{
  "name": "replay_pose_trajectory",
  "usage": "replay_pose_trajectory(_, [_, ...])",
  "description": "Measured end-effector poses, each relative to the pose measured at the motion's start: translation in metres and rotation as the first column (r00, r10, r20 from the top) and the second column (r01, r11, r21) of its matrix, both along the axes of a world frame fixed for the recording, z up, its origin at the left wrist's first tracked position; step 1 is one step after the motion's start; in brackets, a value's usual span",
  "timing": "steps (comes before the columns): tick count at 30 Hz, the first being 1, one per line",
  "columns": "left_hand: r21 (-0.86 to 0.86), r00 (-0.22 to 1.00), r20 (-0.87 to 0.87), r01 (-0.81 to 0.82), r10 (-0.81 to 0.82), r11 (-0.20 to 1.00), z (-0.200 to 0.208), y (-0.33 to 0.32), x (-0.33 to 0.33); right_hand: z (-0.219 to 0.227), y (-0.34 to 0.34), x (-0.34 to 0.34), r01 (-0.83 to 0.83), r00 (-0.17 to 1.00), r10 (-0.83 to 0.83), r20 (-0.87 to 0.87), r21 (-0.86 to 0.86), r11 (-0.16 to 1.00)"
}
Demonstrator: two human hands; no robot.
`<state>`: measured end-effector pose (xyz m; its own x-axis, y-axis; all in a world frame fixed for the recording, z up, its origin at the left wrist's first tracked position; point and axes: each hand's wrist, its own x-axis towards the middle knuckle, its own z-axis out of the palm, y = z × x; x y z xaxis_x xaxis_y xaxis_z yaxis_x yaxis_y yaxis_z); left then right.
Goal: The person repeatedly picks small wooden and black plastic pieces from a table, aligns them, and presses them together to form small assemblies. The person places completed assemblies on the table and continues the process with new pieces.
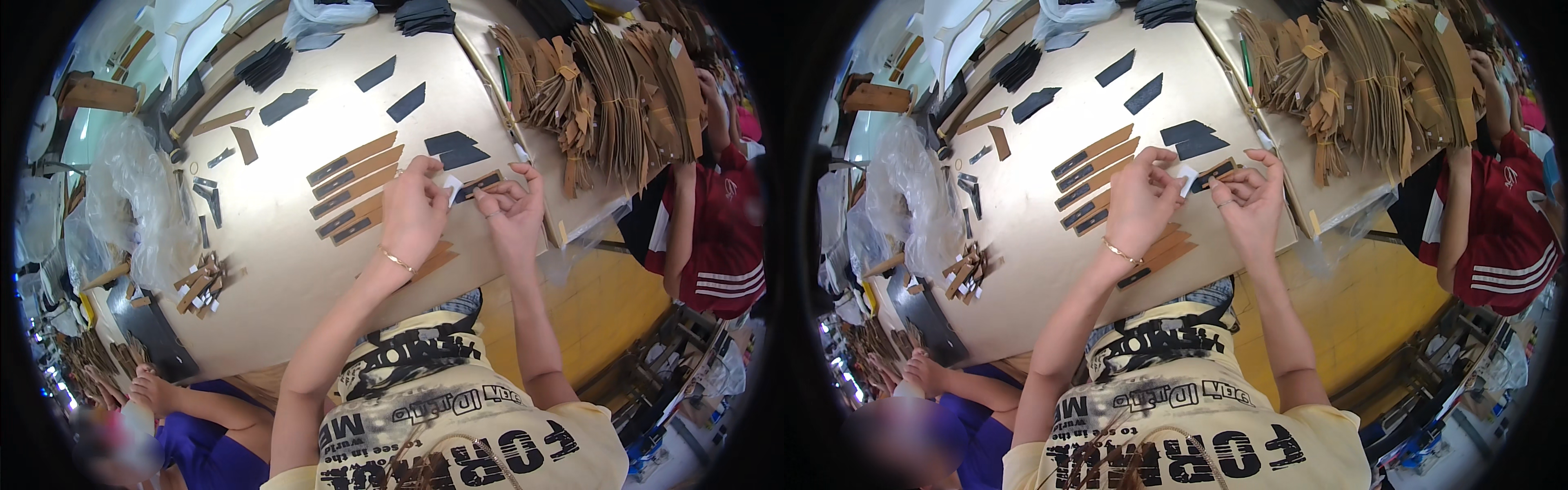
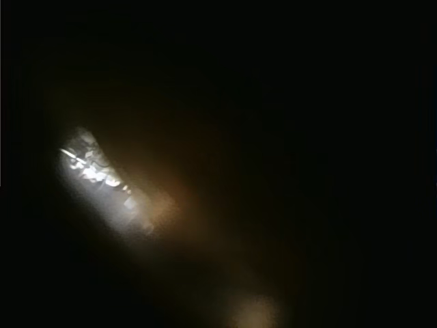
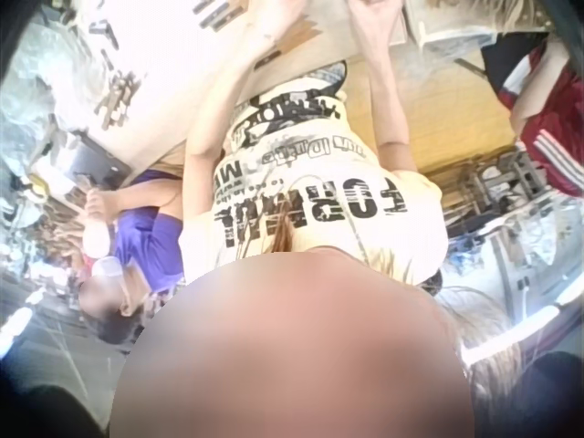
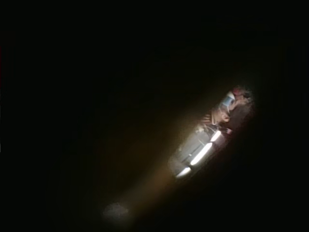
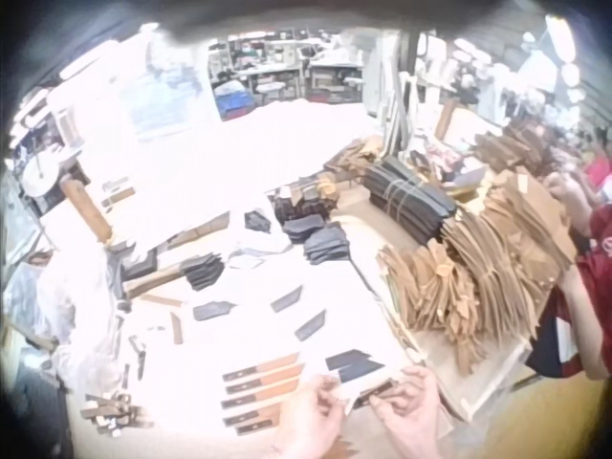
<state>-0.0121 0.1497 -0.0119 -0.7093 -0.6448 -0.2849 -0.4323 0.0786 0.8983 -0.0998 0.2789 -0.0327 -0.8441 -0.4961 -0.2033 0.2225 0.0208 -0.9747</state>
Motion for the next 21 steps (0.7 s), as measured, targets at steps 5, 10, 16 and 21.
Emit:
replay_pose_trajectory(5, [0.27, 0.993, 0.004, -0.115, 0.119, 0.956, -0.004, 0.011, 0.003, -0.003, -0.001, 0.002, 0.022, 1.0, -0.022, -0.021, 0.001, 1.0])
replay_pose_trajectory(10, [0.275, 0.962, -0.044, -0.248, 0.27, 0.929, -0.012, 0.033, -0.003, -0.002, 0.0, 0.003, 0.019, 0.999, -0.02, -0.039, -0.011, 1.0])
replay_pose_trajectory(16, [0.101, 0.973, -0.065, -0.216, 0.223, 0.971, -0.02, 0.04, -0.007, -0.003, 0.0, 0.003, 0.012, 0.999, -0.012, -0.049, -0.011, 1.0])
replay_pose_trajectory(21, [-0.014, 0.987, -0.06, -0.148, 0.147, 0.989, -0.019, 0.035, -0.008, 0.003, 0.001, 0.004, -0.082, 0.988, 0.091, -0.128, 0.078, 0.994])
